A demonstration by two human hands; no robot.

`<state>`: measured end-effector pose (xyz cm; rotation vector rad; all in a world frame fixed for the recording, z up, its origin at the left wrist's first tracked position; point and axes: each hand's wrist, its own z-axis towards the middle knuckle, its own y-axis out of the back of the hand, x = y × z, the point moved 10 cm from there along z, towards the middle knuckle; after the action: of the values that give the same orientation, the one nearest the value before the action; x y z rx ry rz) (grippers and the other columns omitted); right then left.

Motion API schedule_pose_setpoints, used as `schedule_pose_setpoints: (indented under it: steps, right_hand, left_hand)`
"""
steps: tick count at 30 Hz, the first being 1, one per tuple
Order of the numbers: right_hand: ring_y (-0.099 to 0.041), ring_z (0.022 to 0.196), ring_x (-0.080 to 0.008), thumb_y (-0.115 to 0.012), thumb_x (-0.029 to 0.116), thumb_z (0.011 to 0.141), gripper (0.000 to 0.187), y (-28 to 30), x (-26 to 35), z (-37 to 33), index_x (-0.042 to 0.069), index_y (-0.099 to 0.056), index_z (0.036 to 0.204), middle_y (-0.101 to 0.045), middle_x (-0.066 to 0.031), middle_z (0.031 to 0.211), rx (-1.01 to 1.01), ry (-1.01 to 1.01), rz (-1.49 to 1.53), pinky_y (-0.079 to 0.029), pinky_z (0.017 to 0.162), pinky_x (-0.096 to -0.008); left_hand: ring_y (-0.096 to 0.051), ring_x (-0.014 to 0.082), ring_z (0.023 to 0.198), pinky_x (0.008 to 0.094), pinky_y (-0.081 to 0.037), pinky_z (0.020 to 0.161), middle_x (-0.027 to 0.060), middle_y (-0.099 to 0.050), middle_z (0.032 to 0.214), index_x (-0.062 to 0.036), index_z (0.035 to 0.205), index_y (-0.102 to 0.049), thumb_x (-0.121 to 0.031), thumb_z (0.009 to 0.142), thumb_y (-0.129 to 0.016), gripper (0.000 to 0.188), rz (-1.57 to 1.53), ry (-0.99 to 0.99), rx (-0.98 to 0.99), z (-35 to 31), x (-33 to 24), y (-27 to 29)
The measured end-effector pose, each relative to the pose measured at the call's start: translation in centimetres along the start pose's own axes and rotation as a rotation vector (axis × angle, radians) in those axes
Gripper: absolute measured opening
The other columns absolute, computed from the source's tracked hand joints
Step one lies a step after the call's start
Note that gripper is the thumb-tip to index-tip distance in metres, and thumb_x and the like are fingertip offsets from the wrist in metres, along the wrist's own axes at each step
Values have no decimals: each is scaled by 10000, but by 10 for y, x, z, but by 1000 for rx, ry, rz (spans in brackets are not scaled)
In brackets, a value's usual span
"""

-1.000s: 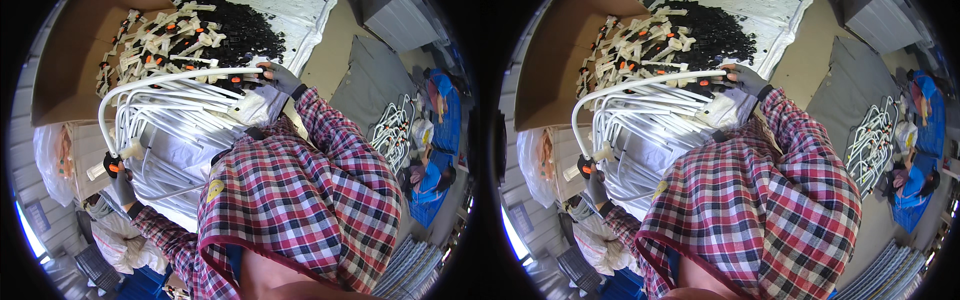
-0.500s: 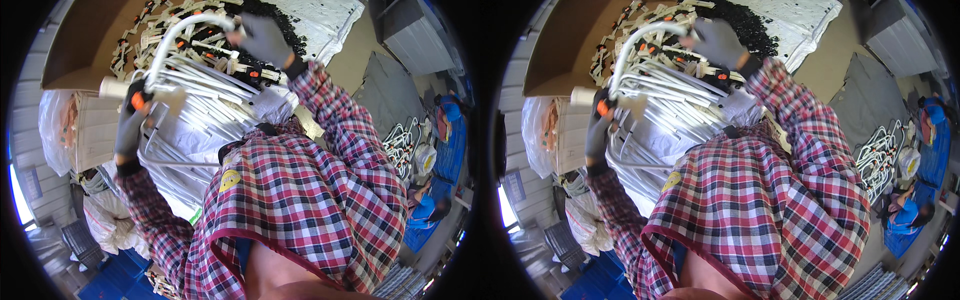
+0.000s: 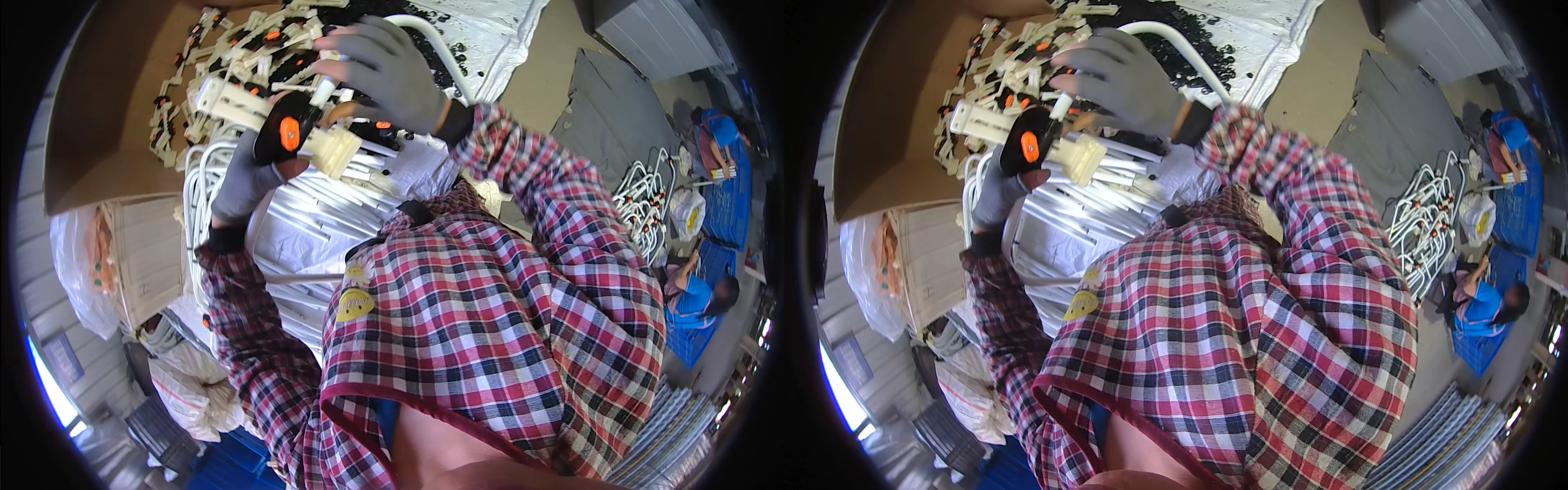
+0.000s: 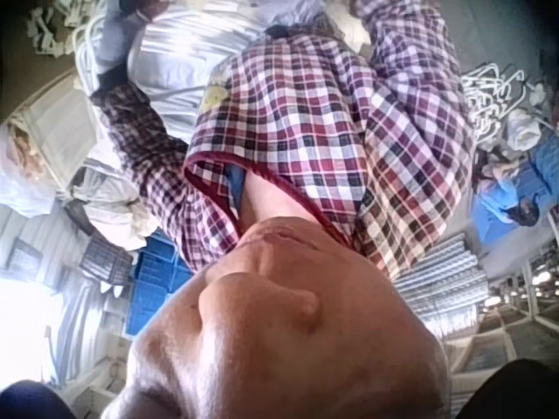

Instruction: The person assembles white plastic hangers by inserting a white rod into a beige plastic connector and attaching a black cap. The person repeats this process for multiple hangers, stacking the completed units on a table.

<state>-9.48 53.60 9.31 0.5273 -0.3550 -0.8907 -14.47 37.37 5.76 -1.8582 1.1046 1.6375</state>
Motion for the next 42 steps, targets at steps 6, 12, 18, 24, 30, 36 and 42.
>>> schedule_pose_setpoints:
  steps: [6, 12, 18, 24, 30, 36, 42]
  right_hand:
    - [-638, 1022, -291, -574, 22, 882, 336, -66, -87, -262, 102, -599, 1207, -599, -143, 1228, 287, -1059, 106, -538, 852, -375]
    - [-570, 732, -119, -584, 131, 923, 212, -150, -142, -364, 100, -544, 1129, -659, -51, 1025, 48, -1365, 875, -439, 562, -270]
    - [-535, 589, -107, -562, 202, 966, 142, -151, -158, -344, 93, -620, 896, -596, -10, 715, 157, -1357, 414, -424, 515, -276]
    - [-662, 769, -140, -612, 92, 925, 183, -91, -49, -160, 23, -647, 1090, -637, -76, 977, -15, -953, 1086, -545, 707, -269]
    - [-644, 886, -289, -723, 117, 809, 295, -26, -1, 7, 139, -704, 1103, -637, -69, 992, 118, -349, 545, -524, 757, -374]
    - [-643, 955, -253, -788, 145, 743, 383, -14, 19, 25, 199, -727, 1117, -665, -24, 992, 1, 49, 255, -500, 873, -420]
    - [-642, 1036, -208, -772, 203, 745, 387, -32, 17, 23, 193, -729, 1130, -695, -1, 1087, 47, 151, 245, -485, 949, -395]
  left_hand:
    - [-527, 128, 1183, 287, -433, 1014, 45, -553, 1307, -61, 1452, -408, -8, 760, -790, 792, 159, -173, -70, -3, -27, -6]
    - [-498, 221, 1305, 313, -422, 1049, 141, -512, 1402, -17, 1506, -304, -674, 627, -818, 1212, -113, 44, 5, 0, 12, 8]
    - [-536, 209, 1245, 314, -390, 1054, 118, -553, 1373, -3, 1468, -403, -558, 719, -805, 1016, -321, -65, -33, -9, 22, 20]
    - [-566, 138, 1040, 271, -430, 954, 24, -639, 1084, 2, 1242, -602, -391, 724, -850, 696, -150, -20, -114, -5, 24, 32]
    - [-569, 141, 1012, 275, -463, 873, 86, -631, 1154, 5, 1375, -511, -542, 744, -799, 883, 148, -56, -225, 0, 12, 36]
    - [-584, 177, 1126, 295, -438, 999, 106, -623, 1246, 2, 1392, -492, -736, 818, -594, 941, -349, -49, -90, 8, 30, 25]
    - [-561, 177, 1200, 304, -428, 1050, 101, -571, 1333, -19, 1418, -463, -725, 811, -616, 944, -468, -24, -68, 16, 51, 26]
